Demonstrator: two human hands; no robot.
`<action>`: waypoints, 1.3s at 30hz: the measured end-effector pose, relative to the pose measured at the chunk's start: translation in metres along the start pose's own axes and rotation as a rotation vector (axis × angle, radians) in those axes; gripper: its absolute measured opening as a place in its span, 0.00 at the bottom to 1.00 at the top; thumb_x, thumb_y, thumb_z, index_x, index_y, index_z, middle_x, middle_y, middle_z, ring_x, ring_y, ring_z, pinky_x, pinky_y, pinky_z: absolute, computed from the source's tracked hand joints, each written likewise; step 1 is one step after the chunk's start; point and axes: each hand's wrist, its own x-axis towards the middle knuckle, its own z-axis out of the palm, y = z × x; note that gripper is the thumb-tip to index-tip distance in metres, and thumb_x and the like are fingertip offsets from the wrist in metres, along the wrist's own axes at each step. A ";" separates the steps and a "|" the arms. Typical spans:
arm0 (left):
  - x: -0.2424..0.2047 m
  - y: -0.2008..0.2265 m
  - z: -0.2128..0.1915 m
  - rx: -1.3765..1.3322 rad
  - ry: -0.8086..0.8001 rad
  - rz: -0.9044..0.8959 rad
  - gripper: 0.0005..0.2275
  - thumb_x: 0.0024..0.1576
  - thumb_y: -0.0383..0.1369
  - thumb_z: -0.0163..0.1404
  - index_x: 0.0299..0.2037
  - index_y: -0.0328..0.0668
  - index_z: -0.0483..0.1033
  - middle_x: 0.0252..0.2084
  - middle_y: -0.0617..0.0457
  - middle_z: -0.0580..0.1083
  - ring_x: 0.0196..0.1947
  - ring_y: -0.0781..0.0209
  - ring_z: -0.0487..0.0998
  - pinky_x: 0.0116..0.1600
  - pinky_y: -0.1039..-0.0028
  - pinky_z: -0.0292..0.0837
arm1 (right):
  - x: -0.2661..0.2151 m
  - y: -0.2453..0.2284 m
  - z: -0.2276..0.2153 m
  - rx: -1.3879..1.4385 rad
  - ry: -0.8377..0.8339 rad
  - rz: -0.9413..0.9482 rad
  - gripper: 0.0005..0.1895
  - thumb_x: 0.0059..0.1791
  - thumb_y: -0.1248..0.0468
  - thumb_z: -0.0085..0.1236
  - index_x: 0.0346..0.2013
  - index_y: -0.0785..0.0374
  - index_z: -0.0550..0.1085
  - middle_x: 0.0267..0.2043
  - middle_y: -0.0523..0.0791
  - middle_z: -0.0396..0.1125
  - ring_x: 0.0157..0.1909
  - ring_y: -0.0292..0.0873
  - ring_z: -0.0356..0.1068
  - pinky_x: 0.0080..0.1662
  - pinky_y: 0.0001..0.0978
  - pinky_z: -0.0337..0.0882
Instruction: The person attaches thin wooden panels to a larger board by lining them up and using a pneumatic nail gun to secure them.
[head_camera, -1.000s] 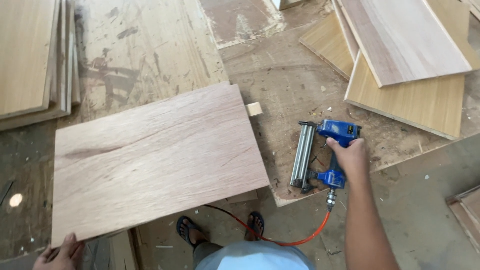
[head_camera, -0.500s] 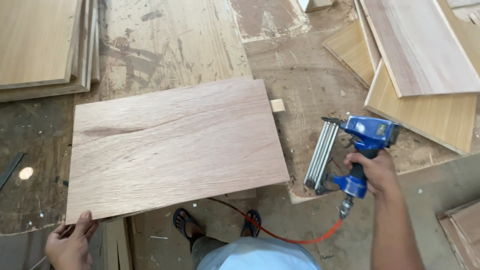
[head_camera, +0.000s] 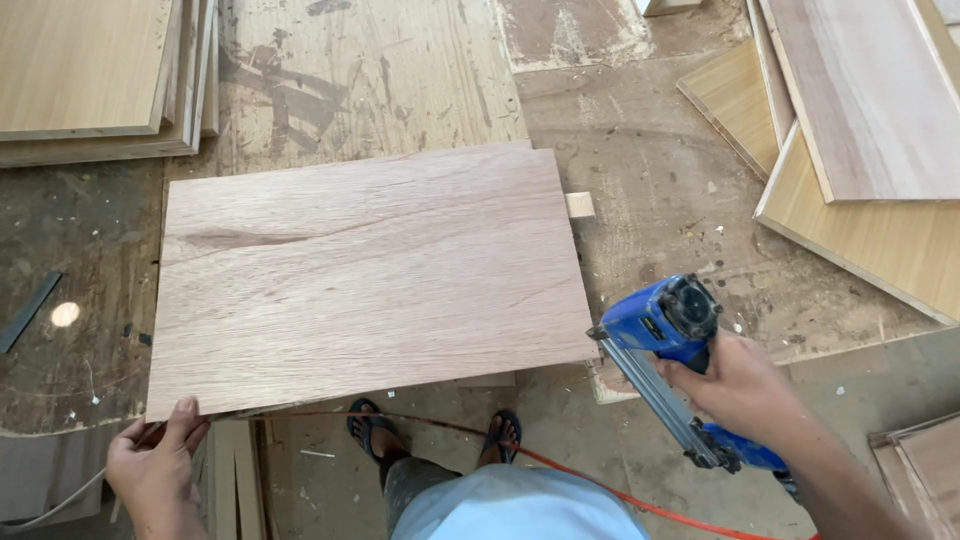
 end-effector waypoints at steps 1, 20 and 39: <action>-0.001 0.000 0.000 -0.004 -0.014 0.014 0.24 0.59 0.29 0.63 0.57 0.32 0.60 0.49 0.40 0.70 0.40 0.51 0.80 0.47 0.64 0.86 | 0.006 0.004 0.005 -0.069 0.036 -0.039 0.18 0.46 0.47 0.58 0.33 0.59 0.72 0.25 0.47 0.73 0.31 0.45 0.74 0.38 0.35 0.70; 0.000 -0.005 -0.002 -0.066 -0.055 0.075 0.22 0.59 0.28 0.63 0.55 0.34 0.61 0.47 0.39 0.72 0.38 0.55 0.81 0.46 0.65 0.86 | -0.001 -0.001 0.007 -0.091 -0.001 -0.026 0.16 0.47 0.51 0.59 0.32 0.60 0.71 0.33 0.45 0.72 0.32 0.43 0.72 0.35 0.34 0.68; -0.049 0.024 0.000 -0.048 -0.066 -0.011 0.28 0.58 0.28 0.61 0.59 0.24 0.53 0.54 0.28 0.66 0.44 0.45 0.78 0.49 0.55 0.82 | -0.007 0.070 -0.015 0.504 0.339 0.077 0.14 0.50 0.59 0.63 0.40 0.68 0.80 0.25 0.56 0.75 0.29 0.51 0.73 0.44 0.43 0.71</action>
